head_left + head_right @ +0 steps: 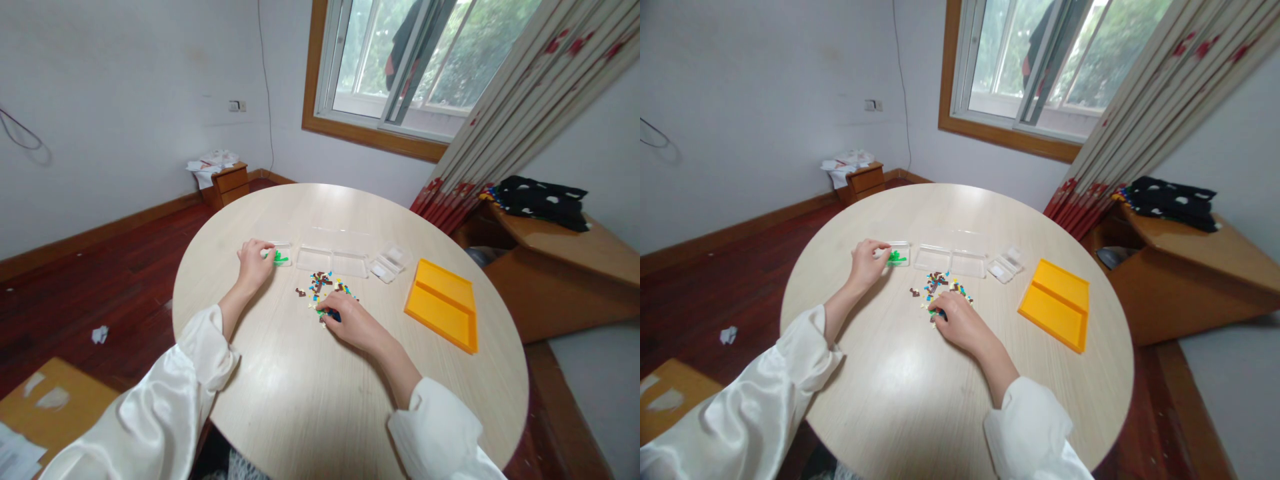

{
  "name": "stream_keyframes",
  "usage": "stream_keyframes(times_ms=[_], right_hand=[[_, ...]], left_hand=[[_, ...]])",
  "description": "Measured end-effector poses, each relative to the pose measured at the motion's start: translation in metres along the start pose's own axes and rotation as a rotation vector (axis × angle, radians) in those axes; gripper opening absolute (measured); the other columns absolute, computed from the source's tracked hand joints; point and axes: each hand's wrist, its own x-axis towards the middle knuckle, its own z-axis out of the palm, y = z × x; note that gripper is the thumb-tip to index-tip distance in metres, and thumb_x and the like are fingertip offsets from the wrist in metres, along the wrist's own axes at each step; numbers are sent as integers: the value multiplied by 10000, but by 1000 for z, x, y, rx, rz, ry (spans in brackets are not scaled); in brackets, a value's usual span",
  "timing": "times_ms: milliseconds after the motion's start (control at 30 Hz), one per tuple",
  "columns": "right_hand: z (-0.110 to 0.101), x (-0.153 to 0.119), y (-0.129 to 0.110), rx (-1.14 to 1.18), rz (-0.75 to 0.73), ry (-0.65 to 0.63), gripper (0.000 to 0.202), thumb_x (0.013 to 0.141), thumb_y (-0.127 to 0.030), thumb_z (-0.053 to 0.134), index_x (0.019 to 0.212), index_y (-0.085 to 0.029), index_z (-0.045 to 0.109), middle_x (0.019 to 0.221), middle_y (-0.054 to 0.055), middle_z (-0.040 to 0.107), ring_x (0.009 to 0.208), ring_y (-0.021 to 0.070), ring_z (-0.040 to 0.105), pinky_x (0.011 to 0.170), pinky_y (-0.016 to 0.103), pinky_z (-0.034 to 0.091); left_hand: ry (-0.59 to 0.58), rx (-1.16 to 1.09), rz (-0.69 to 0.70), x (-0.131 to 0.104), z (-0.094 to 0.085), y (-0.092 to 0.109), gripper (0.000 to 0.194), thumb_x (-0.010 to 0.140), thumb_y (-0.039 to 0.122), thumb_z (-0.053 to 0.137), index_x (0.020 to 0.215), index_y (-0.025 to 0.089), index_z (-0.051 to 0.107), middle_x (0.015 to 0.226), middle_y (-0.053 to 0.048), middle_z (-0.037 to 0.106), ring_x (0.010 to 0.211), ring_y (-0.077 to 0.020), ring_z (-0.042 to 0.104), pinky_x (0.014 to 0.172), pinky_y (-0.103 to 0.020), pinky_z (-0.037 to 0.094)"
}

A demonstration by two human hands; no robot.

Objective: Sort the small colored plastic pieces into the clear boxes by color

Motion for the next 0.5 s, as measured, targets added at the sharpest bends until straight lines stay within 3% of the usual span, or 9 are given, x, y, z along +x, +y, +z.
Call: stream_keyframes(times_ms=[500], right_hand=[[-3, -1, -1, 13, 20, -32, 134, 753, -45, 563, 764, -171, 607, 809, 40, 612, 830, 172, 539, 784, 308, 408]], left_hand=[[1, -41, 78, -6, -2, 12, 98, 779, 215, 564, 714, 188, 631, 799, -43, 629, 817, -205, 541, 750, -355, 367]])
